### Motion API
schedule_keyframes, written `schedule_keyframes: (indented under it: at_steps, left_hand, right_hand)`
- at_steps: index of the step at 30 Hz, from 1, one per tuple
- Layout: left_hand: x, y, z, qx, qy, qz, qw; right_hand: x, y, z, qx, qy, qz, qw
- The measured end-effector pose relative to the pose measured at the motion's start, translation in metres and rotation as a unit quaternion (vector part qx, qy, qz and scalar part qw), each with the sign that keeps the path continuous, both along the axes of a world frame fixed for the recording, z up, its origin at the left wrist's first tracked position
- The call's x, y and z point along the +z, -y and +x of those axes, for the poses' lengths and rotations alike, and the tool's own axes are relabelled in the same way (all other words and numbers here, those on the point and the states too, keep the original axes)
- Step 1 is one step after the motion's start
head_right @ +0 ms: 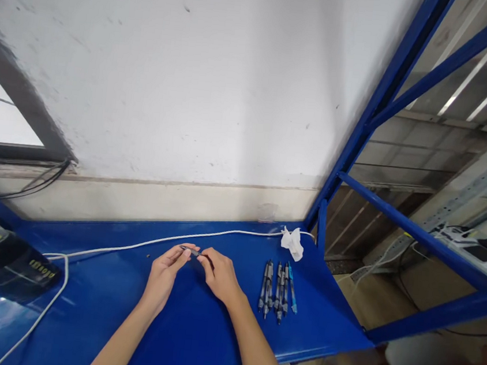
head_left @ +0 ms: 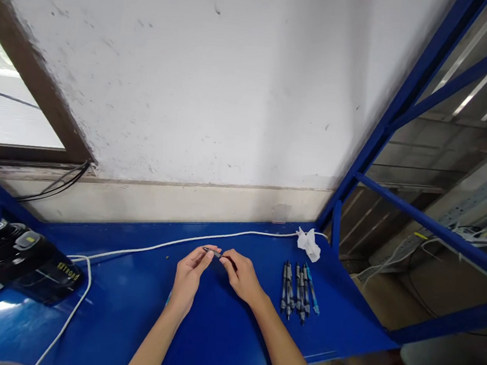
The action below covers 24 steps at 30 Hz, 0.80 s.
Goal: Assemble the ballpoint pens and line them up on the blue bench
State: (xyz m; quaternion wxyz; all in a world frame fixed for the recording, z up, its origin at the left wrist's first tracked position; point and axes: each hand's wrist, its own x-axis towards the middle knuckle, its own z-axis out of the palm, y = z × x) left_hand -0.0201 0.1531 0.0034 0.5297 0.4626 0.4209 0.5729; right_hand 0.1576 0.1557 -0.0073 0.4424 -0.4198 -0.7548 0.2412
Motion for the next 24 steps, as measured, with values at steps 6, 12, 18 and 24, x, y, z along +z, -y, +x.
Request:
schedule_keyframes:
  at_steps: [6, 12, 18, 24]
  left_hand:
    - [0.004, 0.003, 0.003, 0.016, -0.005, -0.019, 1.000]
    - [0.000, 0.000, 0.002, 0.019, 0.023, -0.028, 0.999]
    - [0.001, -0.002, -0.001, 0.008, 0.024, -0.011, 1.000]
    - [-0.006, -0.007, -0.003, 0.083, -0.001, 0.017, 0.996]
  right_hand:
    - [-0.001, 0.001, -0.003, -0.002, 0.001, -0.028, 1.000]
    - [-0.005, -0.001, -0.006, -0.007, 0.016, -0.043, 0.999]
    - [-0.008, -0.005, -0.006, 0.008, -0.003, -0.049, 0.999]
    - [-0.004, -0.002, -0.012, -0.035, -0.100, -0.033, 0.994]
